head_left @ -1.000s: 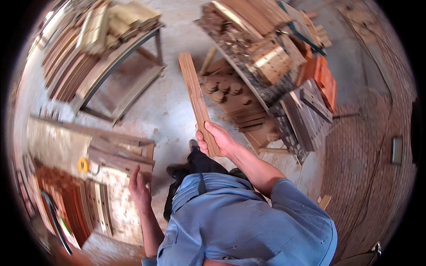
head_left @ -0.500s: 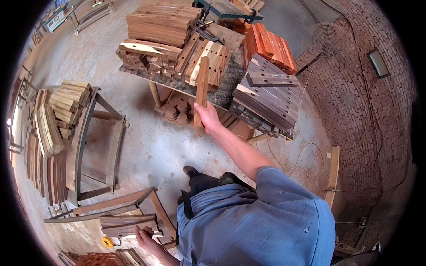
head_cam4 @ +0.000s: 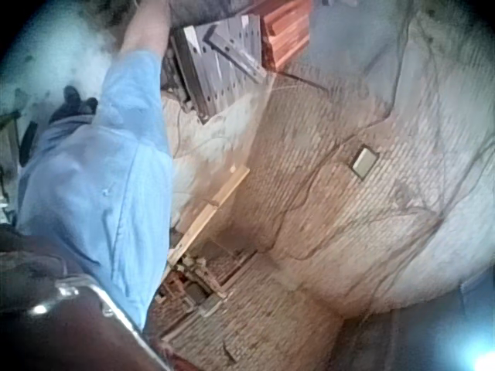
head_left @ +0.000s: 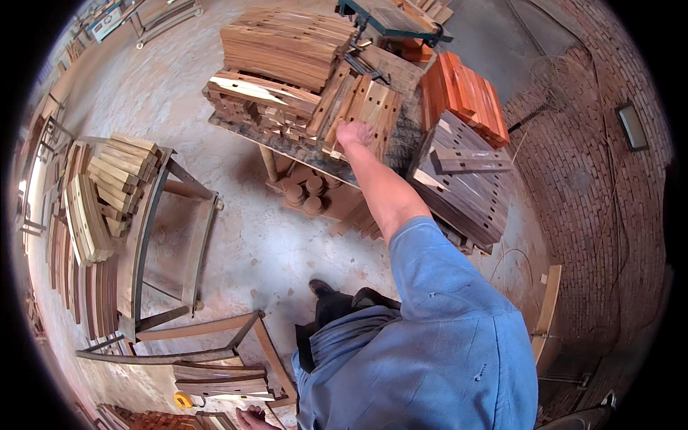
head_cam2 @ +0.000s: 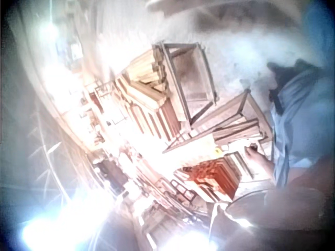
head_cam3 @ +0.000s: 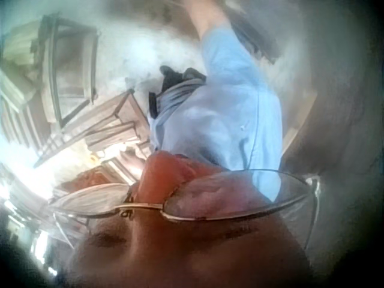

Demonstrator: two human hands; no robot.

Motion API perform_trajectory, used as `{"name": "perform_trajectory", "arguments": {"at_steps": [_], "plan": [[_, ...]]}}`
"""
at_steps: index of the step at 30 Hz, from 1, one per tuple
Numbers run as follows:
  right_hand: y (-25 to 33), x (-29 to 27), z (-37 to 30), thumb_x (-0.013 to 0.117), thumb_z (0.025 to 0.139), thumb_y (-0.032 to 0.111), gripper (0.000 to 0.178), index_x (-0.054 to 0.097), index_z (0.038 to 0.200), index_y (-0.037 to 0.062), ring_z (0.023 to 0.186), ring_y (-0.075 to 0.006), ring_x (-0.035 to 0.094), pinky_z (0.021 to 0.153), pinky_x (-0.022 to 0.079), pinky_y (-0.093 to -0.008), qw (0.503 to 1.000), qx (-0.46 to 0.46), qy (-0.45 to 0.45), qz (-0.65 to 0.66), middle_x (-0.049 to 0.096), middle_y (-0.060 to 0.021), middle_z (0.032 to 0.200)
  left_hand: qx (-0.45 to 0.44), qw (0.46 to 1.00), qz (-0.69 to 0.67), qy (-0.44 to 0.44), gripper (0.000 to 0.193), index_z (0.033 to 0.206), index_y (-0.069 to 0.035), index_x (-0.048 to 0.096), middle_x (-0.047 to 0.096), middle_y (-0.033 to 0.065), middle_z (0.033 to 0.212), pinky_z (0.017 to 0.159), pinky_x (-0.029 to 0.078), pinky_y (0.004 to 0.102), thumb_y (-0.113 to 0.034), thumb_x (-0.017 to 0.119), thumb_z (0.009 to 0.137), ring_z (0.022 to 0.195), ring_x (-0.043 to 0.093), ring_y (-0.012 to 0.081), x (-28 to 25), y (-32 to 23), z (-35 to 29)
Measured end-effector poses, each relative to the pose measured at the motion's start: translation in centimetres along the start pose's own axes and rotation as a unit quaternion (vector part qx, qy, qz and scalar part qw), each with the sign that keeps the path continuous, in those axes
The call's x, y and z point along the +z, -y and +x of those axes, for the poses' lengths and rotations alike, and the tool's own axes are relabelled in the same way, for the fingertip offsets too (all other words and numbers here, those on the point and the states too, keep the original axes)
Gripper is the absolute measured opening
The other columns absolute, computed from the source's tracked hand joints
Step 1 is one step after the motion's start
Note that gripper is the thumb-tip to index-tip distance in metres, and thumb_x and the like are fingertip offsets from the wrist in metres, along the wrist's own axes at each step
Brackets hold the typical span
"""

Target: The person repeatedly picks up wooden planks from a workbench, briefly inspects them, and places them onto a stack on the floor. The person handles the planks one at a time, moving between the bench and the floor stack.

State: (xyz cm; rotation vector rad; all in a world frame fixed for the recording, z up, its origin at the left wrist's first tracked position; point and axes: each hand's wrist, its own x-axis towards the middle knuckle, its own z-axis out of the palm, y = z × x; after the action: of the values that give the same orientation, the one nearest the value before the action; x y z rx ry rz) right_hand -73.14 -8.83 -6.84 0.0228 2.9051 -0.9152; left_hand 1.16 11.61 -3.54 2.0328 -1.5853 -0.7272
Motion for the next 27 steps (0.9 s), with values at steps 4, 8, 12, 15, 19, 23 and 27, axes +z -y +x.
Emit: {"name": "perform_trajectory", "arguments": {"at_steps": [4,8,12,15,19,23,27], "plan": [[2.2,1.5,0.4,0.057,0.087,0.039,0.052,0.061,0.119,-0.0015,0.127,-0.0346,0.041,0.105,0.033,-0.0455,0.998,0.004,-0.007,-0.055,0.045,-0.019,0.134,-0.091,0.995,-0.027,-0.028,0.042,0.127,-0.004,0.057,0.062,0.014,0.107,0.084,0.047,0.0339,-0.025,0.062,0.09,0.097,0.059,0.0232,0.3,0.5,-1.2],[6.0,2.9,-1.3,0.049,0.09,0.042,0.052,0.062,0.122,0.0034,0.132,-0.0348,0.039,0.108,0.033,-0.0479,0.989,-0.006,0.056,-0.139,0.043,-0.021,0.141,-0.328,0.892,-0.287,-0.116,0.04,0.127,-0.003,0.053,0.055,0.0037,0.078,0.059,0.043,0.0244,-0.03,0.053,0.098,0.066,0.05,0.0117,0.8,1.4,-3.3],[3.4,6.0,0.5,0.045,0.094,0.045,0.048,0.068,0.117,0.0092,0.114,-0.0289,0.06,0.097,0.045,-0.044,0.795,-0.335,0.198,-0.465,0.066,-0.0123,0.12,-0.334,0.895,-0.288,-0.064,0.043,0.134,0.002,0.048,0.061,0.0085,0.094,0.067,0.048,0.0266,-0.022,0.046,0.098,0.074,0.053,0.0127,-0.5,3.2,-6.3],[1.5,5.8,5.4,0.045,0.095,0.046,0.049,0.066,0.118,0.007,0.11,-0.0284,0.06,0.094,0.046,-0.0429,0.692,-0.455,0.116,-0.548,0.064,-0.0128,0.118,-0.352,0.898,-0.238,-0.117,0.04,0.128,0.004,0.053,0.057,0.0011,0.08,0.064,0.046,0.0237,-0.02,0.053,0.096,0.069,0.052,0.009,-0.9,3.3,-4.8],[-0.2,4.3,8.1,0.046,0.096,0.047,0.051,0.063,0.118,0.0039,0.104,-0.0277,0.06,0.089,0.048,-0.0416,0.873,-0.339,0.039,-0.349,0.063,-0.0136,0.116,-0.358,0.867,-0.301,-0.173,0.036,0.125,0.002,0.054,0.065,0.0073,0.084,0.061,0.051,0.0274,-0.022,0.052,0.098,0.069,0.062,0.0143,0.1,7.7,-3.2],[-0.9,1.8,4.1,0.047,0.097,0.048,0.053,0.06,0.119,0.0009,0.099,-0.027,0.06,0.084,0.049,-0.0402,0.982,-0.161,0.096,0.016,0.061,-0.0143,0.114,-0.447,0.706,-0.477,-0.273,0.026,0.108,0.001,0.056,0.064,0.0085,0.081,0.055,0.051,0.028,-0.022,0.053,0.097,0.066,0.062,0.0164,-0.3,12.6,-4.0],[-4.8,-0.8,-3.4,0.048,0.098,0.049,0.056,0.057,0.119,-0.0022,0.094,-0.0263,0.06,0.08,0.051,-0.0388,0.976,-0.094,0.168,0.102,0.06,-0.0151,0.112,-0.429,0.606,-0.601,-0.295,0.021,0.102,-0.003,0.051,0.06,0.0085,0.078,0.056,0.053,0.0299,-0.024,0.051,0.098,0.061,0.058,0.0189,-1.6,18.3,0.4]]}}
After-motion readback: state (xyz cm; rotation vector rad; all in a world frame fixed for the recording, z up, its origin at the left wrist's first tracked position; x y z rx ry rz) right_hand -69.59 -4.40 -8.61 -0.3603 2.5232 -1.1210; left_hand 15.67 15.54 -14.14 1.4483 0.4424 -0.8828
